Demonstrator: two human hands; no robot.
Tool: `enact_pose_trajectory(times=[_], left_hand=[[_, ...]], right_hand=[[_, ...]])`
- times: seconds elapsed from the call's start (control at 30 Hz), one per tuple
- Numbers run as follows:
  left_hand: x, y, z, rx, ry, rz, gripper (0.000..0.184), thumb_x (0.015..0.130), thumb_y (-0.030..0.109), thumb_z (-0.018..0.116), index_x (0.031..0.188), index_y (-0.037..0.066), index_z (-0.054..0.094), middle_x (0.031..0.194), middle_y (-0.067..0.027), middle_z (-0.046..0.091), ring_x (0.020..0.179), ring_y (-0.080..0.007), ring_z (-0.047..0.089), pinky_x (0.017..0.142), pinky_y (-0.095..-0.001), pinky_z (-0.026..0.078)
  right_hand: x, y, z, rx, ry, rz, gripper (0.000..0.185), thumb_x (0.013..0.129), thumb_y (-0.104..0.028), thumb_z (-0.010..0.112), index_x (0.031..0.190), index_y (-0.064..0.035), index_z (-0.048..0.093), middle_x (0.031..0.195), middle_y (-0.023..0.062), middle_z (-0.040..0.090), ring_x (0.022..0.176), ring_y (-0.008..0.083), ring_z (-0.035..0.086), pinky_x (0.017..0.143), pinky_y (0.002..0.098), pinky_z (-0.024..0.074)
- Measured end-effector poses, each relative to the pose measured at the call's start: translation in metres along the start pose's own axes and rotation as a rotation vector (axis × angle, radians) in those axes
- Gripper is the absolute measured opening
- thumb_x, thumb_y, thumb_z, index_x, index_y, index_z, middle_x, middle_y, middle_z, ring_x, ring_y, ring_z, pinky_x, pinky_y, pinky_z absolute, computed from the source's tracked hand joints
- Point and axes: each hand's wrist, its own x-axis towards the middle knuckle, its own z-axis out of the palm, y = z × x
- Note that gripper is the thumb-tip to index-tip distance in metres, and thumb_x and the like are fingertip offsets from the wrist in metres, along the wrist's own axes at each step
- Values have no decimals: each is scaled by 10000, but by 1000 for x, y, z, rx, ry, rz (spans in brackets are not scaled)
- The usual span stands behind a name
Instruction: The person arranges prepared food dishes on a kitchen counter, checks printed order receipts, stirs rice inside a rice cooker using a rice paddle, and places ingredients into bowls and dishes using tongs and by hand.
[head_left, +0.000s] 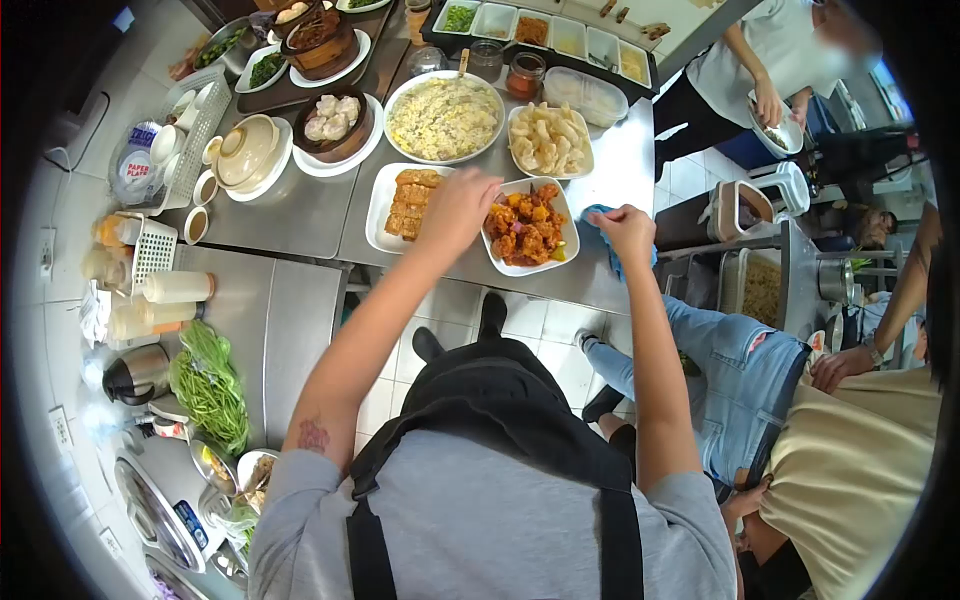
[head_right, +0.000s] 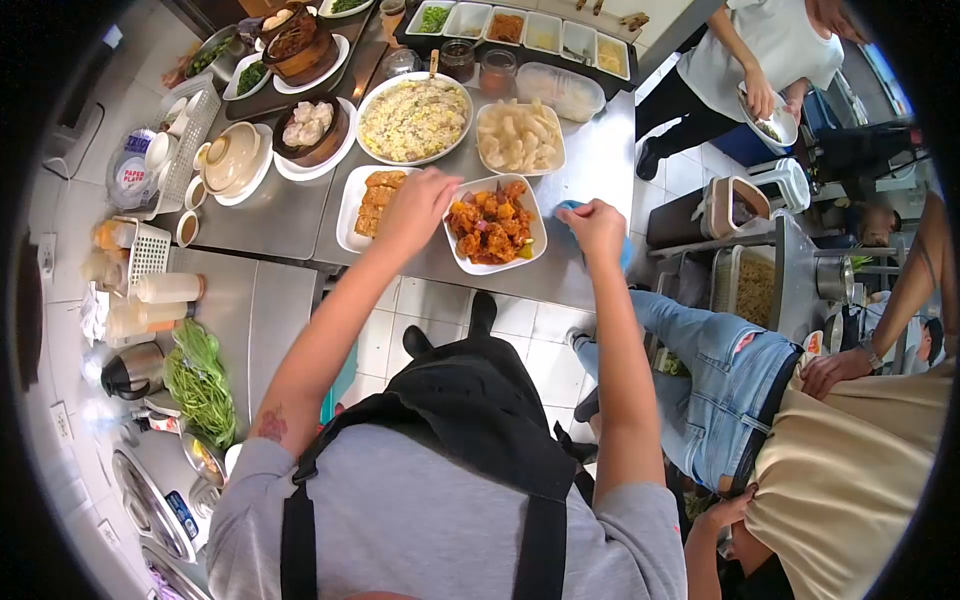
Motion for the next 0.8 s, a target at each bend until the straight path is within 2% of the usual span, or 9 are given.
enact_pose_trajectory(times=[0.1,0.13,0.2,0.3,0.43,0.53,0.63,0.73,0.8], left_hand=[[35,-18,10,235,-216,69,205,871,194,556,896,54,703,819,-147,630,817,-337,592,744,-422,462],[41,-16,11,223,-287,43,195,857,193,567,874,61,710,815,-144,633,818,-333,596,740,-422,465],[48,-17,11,198,-435,-16,176,827,191,589,830,76,722,807,-137,640,820,-325,604,732,-421,470],[49,-31,20,120,-470,-107,146,798,179,612,826,94,728,815,-128,646,820,-317,611,733,-420,476],[46,-44,28,61,-412,-29,138,790,172,625,839,97,730,821,-118,643,824,-313,613,756,-411,482],[45,-42,30,43,-433,-22,142,787,170,628,854,94,728,832,-112,636,838,-309,612,764,-410,483],[43,-41,29,49,-446,-49,154,790,170,622,871,89,725,850,-106,631,856,-305,608,768,-412,483],[41,-38,30,61,-430,-44,160,794,165,612,883,87,721,865,-98,630,867,-299,606,769,-410,485],[41,-35,29,89,-403,-16,160,796,163,607,882,84,717,873,-93,629,869,-295,607,767,-407,488]], right_hand=[[7,-15,15,-46,-107,36,339,638,-381,809,709,-66,706,644,108,656,578,241,626,578,344,492],[6,-19,17,-52,-96,33,363,655,-417,790,750,-73,726,669,119,667,596,252,637,592,348,499],[9,-20,21,-1,-108,11,367,694,-392,771,807,-45,732,680,116,679,586,211,630,588,324,492],[7,-20,26,104,-145,33,357,735,-363,747,865,-30,734,731,117,697,629,190,647,615,306,496],[13,-21,27,134,-215,-43,321,753,-316,732,852,-11,728,773,118,707,703,192,674,672,299,514],[14,-17,37,178,-169,-113,294,700,-296,742,833,-34,726,746,130,695,698,233,681,695,329,532],[14,-13,48,71,-109,-119,288,677,-259,750,847,-28,720,746,120,696,683,218,680,688,326,535],[9,-18,44,-3,-166,-95,276,676,-227,738,855,-18,716,746,120,696,660,224,674,675,327,536],[4,-11,38,88,-170,-103,260,678,-207,727,852,-15,715,738,121,695,641,239,669,663,331,537]])
